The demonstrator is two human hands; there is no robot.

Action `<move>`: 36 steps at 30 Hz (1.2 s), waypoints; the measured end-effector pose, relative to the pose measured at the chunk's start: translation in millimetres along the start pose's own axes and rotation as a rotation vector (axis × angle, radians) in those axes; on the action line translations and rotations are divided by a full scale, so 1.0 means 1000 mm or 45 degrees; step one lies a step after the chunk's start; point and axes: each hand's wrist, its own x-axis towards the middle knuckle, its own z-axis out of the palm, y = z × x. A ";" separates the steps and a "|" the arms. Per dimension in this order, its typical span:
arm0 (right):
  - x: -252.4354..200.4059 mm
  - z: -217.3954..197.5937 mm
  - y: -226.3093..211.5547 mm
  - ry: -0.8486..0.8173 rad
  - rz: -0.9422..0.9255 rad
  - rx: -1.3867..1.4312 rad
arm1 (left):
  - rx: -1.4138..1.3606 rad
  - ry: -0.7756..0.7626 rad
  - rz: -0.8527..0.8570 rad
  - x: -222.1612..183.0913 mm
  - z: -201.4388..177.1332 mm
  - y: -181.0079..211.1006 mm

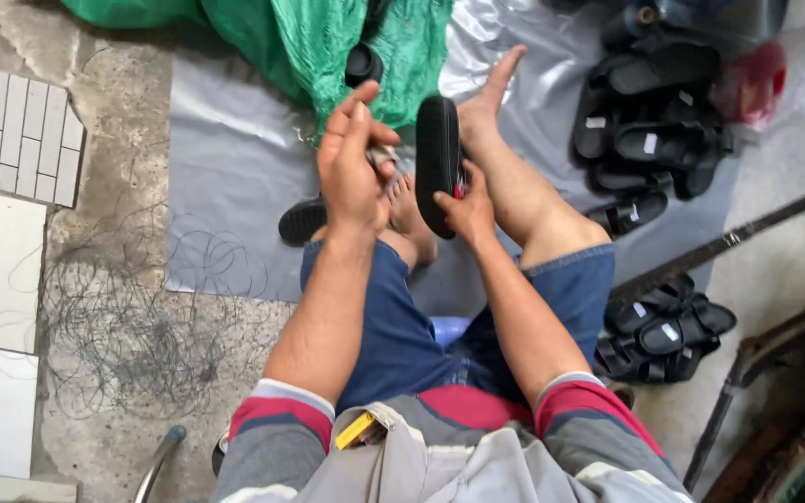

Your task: Hand-sewing a leather strap onto a sandal using a needle and thread to repair it.

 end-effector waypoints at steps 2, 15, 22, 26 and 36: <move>-0.030 -0.025 -0.012 -0.152 -0.172 0.427 | 0.128 0.029 0.022 -0.005 -0.004 0.004; -0.162 -0.165 0.052 0.054 -1.683 -0.495 | 0.873 -0.022 -0.206 -0.150 -0.048 0.039; -0.175 -0.158 0.060 0.136 -2.003 -0.538 | 0.498 -0.372 -0.904 -0.185 -0.104 -0.018; -0.173 -0.151 0.070 0.143 -1.889 -0.629 | 0.213 -0.589 -0.940 -0.188 -0.121 -0.037; -0.194 -0.154 0.075 0.101 -1.518 -0.528 | 0.490 -0.411 -0.628 -0.200 -0.099 -0.028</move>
